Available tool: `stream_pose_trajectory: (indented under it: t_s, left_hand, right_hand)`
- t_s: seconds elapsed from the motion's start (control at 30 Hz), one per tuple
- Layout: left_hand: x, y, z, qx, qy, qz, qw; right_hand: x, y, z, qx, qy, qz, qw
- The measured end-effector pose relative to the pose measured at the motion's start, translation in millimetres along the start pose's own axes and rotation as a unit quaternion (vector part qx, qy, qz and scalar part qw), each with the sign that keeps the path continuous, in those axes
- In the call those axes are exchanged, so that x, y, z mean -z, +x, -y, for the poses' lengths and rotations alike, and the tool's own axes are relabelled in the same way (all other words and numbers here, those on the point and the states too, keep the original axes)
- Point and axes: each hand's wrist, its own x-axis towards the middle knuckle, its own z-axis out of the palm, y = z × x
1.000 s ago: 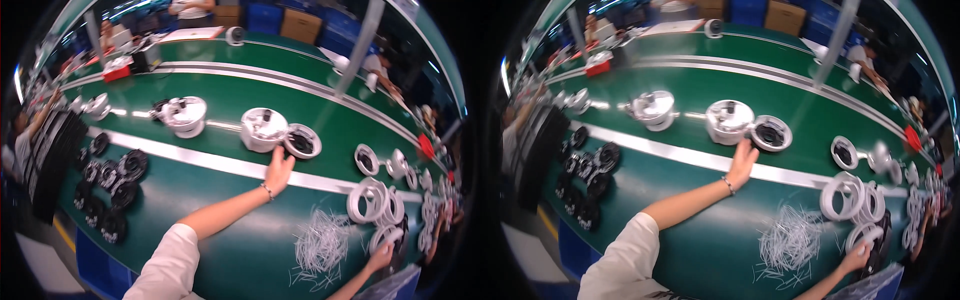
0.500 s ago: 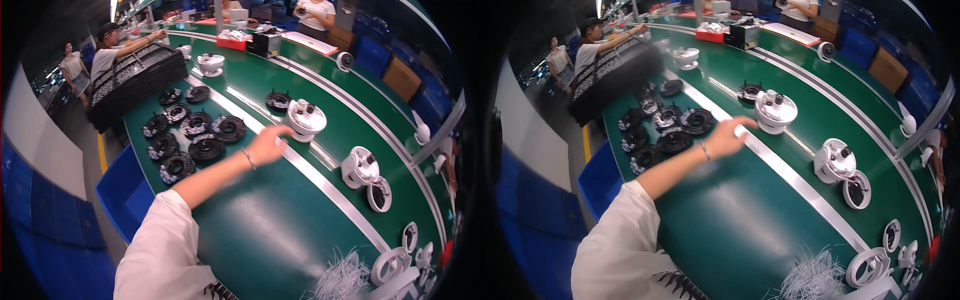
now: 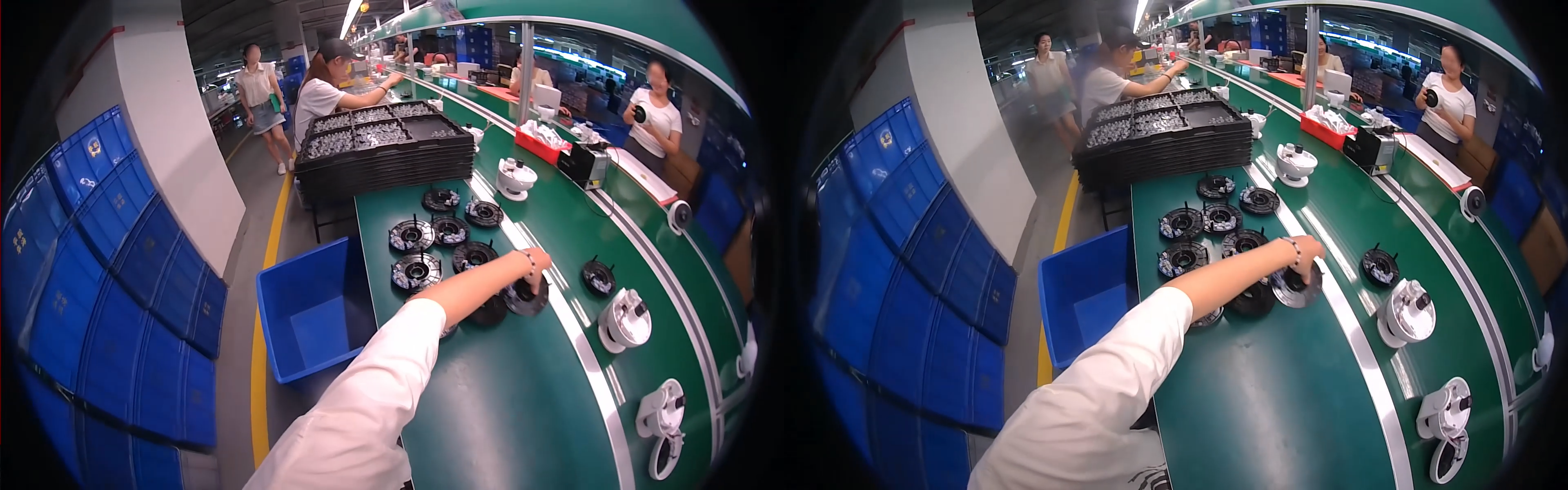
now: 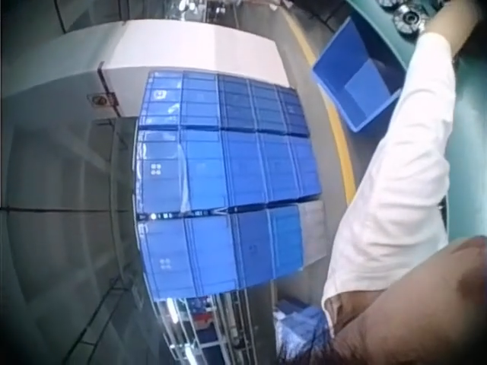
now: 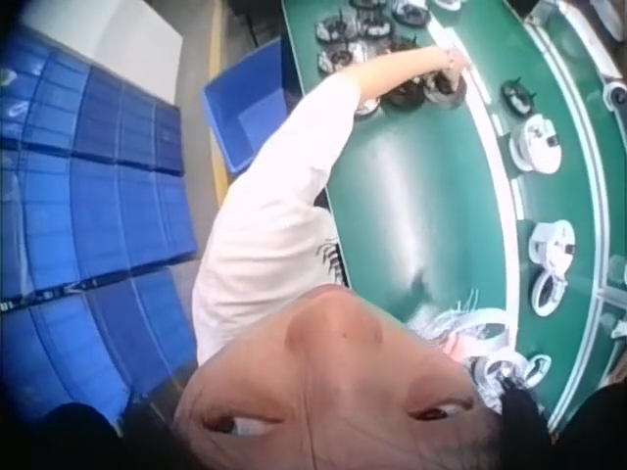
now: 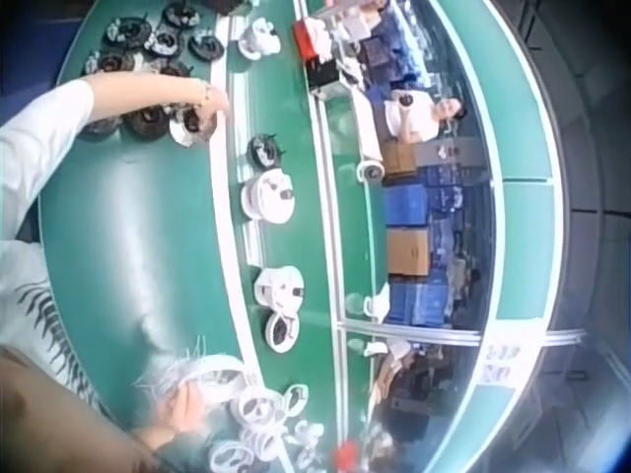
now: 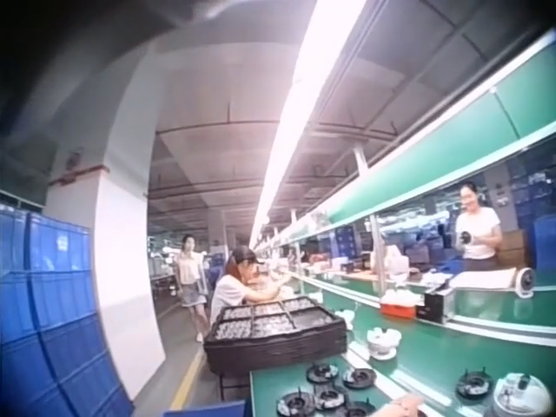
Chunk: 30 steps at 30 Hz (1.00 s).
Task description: Assembling internal components and housing parts for dome surveillance cameras on an industrial assembly line.
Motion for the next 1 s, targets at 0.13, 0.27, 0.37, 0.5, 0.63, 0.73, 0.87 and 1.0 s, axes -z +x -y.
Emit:
stream_pose_trajectory:
  t_s: [0.13, 0.27, 0.37, 0.5, 0.63, 0.73, 0.87, 1.0]
  left_hand:
    - [-1.4, 8.6, -43.8, -0.094, -0.090, -0.121, 0.984]
    - [9.3, -4.1, -113.6, -0.202, -0.242, -0.186, 0.931]
    - [6.6, -44.4, -145.4, -0.141, -0.425, -0.179, 0.876]
    - [-43.5, -66.0, -193.0, -0.080, -0.698, -0.047, 0.710]
    - [-64.9, -88.4, -238.4, -0.097, -0.800, 0.054, 0.590]
    - [-65.2, -105.2, -242.1, -0.098, -0.796, 0.049, 0.596]
    - [-74.5, -117.6, -226.3, -0.087, -0.753, 0.022, 0.652]
    - [-77.1, -118.6, -247.1, -0.123, -0.826, 0.064, 0.546]
  right_hand:
    - [-8.9, 17.5, 30.1, 0.088, 0.125, 0.101, 0.983]
    - [-30.2, 8.0, 52.0, 0.026, 0.166, 0.147, 0.975]
    - [-32.2, 18.4, 66.0, -0.019, 0.186, 0.233, 0.954]
    - [-40.2, 8.2, 58.5, -0.049, 0.130, 0.332, 0.933]
    - [-30.3, 31.4, 61.8, -0.200, 0.066, 0.344, 0.915]
    - [-48.4, 40.8, 61.5, -0.214, 0.044, 0.363, 0.906]
    - [-58.5, 50.3, 67.0, -0.212, 0.069, 0.343, 0.913]
    - [-46.0, 32.8, 50.5, -0.249, 0.073, 0.208, 0.943]
